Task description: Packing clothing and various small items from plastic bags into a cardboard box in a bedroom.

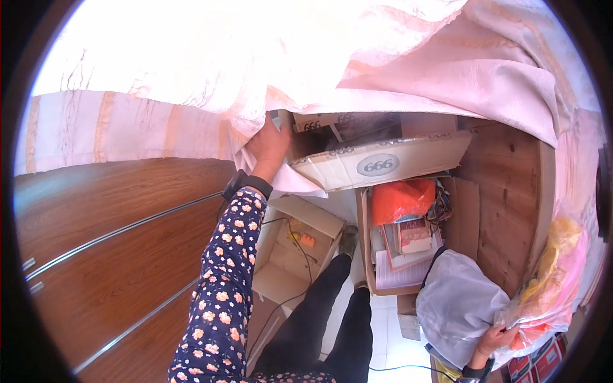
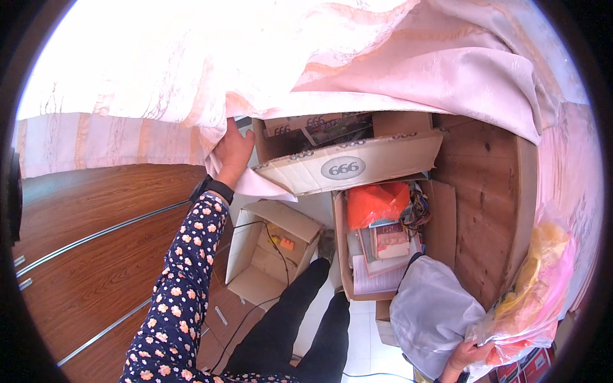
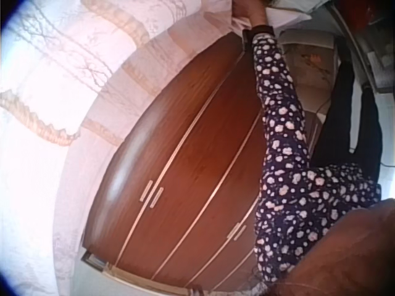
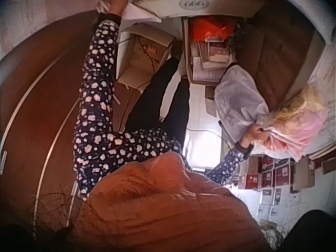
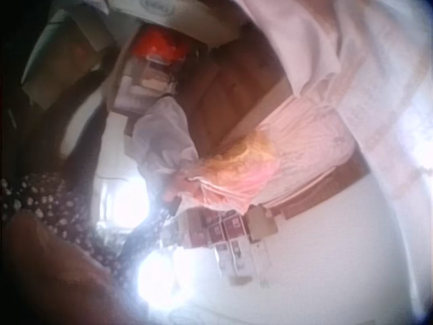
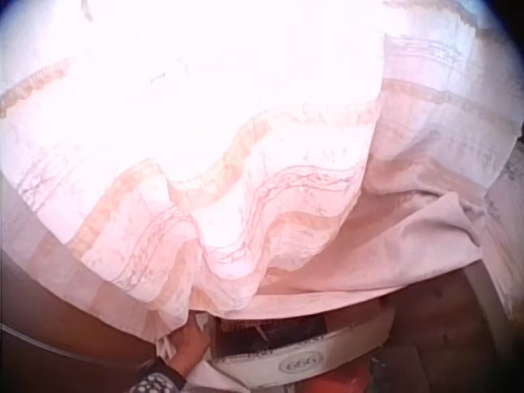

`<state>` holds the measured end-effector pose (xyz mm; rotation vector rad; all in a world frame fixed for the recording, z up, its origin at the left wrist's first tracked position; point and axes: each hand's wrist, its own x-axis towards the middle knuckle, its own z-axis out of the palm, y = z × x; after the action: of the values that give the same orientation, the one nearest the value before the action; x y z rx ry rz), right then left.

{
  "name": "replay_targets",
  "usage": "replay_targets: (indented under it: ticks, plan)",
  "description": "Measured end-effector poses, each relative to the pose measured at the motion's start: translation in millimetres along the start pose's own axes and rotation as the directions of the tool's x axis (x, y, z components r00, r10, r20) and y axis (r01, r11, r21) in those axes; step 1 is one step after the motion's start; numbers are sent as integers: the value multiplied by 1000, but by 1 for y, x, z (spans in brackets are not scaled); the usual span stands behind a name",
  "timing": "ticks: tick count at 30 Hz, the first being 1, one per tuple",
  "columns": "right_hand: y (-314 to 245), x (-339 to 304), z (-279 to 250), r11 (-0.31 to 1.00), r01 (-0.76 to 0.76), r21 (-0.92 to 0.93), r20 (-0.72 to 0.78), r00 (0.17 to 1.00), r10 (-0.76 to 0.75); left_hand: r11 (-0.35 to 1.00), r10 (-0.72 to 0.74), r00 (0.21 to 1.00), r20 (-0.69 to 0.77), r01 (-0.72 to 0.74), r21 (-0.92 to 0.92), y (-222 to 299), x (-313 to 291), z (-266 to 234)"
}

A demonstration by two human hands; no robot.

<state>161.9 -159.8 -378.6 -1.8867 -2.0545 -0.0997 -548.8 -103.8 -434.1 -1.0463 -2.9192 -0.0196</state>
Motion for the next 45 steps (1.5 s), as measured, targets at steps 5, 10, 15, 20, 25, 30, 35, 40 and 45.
replay_targets:
  ticks: [5,10,15,20,25,30,35,40,45]
  plan:
    - [-2,-1,4,1000,12,-7,7,1000,-12,994,46,994,-103,-36,99,-21,4,12]
    - [-3,-3,4,1000,-8,2,4,1000,8,992,62,995,-84,-53,112,-17,4,9]
    - [-2,-4,3,999,-37,17,24,999,37,997,24,999,41,-27,77,-13,1,3]
    - [-6,-4,4,1000,-1,-7,-10,1000,1,998,57,997,49,-58,29,-18,-5,4]
    - [-13,0,0,997,-2,-82,-19,1000,1,986,156,984,81,-151,-65,-16,-14,7]
    - [-22,1,-3,996,1,-90,-56,998,-6,949,294,949,117,-275,-155,-12,-21,15]
    - [-29,3,-5,994,-13,-106,-56,998,8,925,371,923,102,-357,-131,-24,-27,33]
    - [-32,4,-9,996,-9,-91,-56,998,4,910,414,900,140,-406,-82,-28,-38,47]
    - [-47,7,-13,995,-17,-96,-73,997,10,889,448,880,157,-420,-185,-40,-48,59]
